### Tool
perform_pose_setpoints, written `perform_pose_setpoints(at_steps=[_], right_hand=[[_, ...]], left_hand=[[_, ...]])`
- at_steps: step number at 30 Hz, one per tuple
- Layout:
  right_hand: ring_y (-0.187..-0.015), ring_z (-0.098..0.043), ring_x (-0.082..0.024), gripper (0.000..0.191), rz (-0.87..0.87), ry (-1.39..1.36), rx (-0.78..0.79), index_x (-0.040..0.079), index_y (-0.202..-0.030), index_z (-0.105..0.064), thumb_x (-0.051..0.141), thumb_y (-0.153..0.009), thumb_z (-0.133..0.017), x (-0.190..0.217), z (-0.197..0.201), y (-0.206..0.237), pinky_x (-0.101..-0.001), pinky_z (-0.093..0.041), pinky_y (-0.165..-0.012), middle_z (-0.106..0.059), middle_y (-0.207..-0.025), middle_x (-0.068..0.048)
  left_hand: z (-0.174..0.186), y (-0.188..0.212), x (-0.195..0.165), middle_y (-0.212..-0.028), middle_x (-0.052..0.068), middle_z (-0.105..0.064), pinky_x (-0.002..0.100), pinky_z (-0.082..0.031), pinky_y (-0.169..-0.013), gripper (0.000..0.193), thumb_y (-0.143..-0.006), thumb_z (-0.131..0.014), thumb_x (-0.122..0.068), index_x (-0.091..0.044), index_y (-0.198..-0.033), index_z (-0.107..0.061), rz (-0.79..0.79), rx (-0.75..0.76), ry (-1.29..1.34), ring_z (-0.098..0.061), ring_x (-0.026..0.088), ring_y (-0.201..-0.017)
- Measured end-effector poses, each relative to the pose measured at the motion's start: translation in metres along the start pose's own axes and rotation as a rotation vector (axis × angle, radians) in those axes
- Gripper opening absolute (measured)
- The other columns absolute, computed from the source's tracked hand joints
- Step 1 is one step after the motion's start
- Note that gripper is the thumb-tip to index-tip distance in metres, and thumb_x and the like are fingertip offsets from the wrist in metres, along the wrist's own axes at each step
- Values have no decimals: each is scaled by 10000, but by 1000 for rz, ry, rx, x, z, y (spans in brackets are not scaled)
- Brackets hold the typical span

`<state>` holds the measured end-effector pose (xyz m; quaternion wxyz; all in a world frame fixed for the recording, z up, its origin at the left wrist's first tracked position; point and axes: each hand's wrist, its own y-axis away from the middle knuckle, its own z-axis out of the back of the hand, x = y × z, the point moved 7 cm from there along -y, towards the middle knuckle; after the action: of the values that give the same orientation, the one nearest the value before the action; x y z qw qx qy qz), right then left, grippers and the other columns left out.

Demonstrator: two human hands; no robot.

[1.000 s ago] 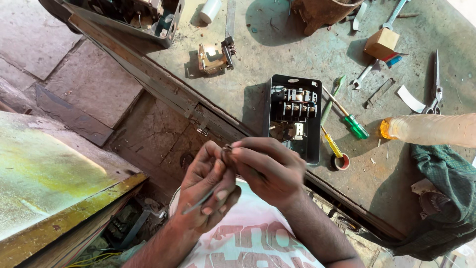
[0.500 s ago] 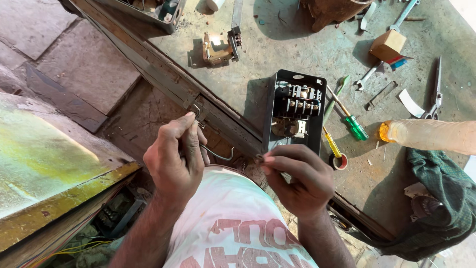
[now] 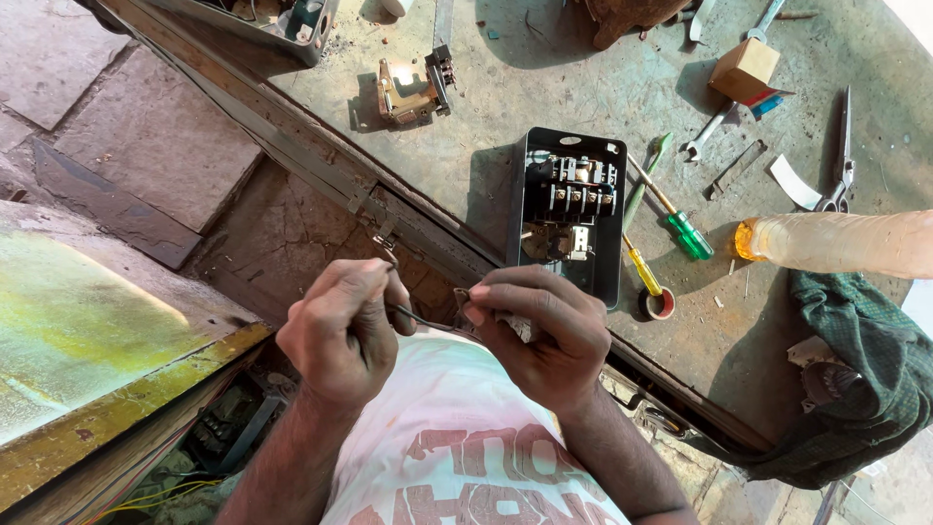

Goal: The person wraps a wire with electrical tape, then uses a screwdriver to tighten screws on a contactor. They strip a wire end and insert it into a terminal, securing it with the screwdriver.

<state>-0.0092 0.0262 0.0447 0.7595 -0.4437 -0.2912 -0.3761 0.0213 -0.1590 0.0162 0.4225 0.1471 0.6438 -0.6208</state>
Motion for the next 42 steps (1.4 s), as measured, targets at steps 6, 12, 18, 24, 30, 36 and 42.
perform_pose_setpoints(at_steps=[6,12,18,24,30,36,42], right_hand=[[-903,-775,-167,188,-7,-50,21,40,-1030,-723,-15,-882,-827,-3,-7,5,-272,-656,-738,-749,-1033,-126],[-877,-790,-156,160,-4,-114,79,34,-1037,-726,-19,-904,-797,-13,-15,13,-260,-690,-716,-744,-1022,-133],[-885,-762,-144,288,-128,-271,119,7,-1168,-705,12,-896,-800,-21,-8,12,-250,-619,-743,-749,-981,-85],[-863,-741,-117,258,-389,-587,284,-14,-1171,-732,56,-932,-798,-25,-25,15,-232,-607,-710,-730,-995,-90],[-854,-741,-110,149,-379,-538,240,0,-1059,-750,23,-920,-798,-22,-20,8,-209,-594,-685,-731,-1006,-97],[-869,-719,-101,165,-187,-348,237,9,-1069,-751,-4,-909,-792,-9,-7,-4,-222,-572,-717,-738,-1005,-95],[-832,-715,-101,258,-182,-176,56,7,-1107,-734,2,-861,-813,-2,8,-3,-219,-566,-678,-750,-1011,-106]], left_hand=[[6,5,3,-933,201,-669,221,-557,-469,147,-1111,-512,44,44,-1250,-466,7,-64,15,-670,130,-656],[15,2,8,-781,119,-637,261,-529,-491,123,-1094,-477,8,70,-1143,-573,46,-101,7,-654,110,-591],[21,6,16,-847,153,-629,204,-536,-442,81,-1143,-496,-11,49,-1195,-507,159,-97,124,-646,108,-610],[6,1,16,-861,102,-678,224,-532,-488,125,-1139,-526,-6,-19,-1252,-473,162,-17,147,-635,93,-571],[-11,-1,17,-950,113,-710,231,-613,-581,381,-1044,-618,-113,-40,-1358,-415,426,45,538,-693,92,-756],[-29,31,19,-978,99,-709,292,-629,-709,185,-1043,-659,-85,37,-1182,-669,761,233,768,-698,130,-849],[-24,37,33,-991,106,-717,303,-627,-723,141,-1042,-688,-90,22,-1126,-680,784,59,790,-707,138,-852]])
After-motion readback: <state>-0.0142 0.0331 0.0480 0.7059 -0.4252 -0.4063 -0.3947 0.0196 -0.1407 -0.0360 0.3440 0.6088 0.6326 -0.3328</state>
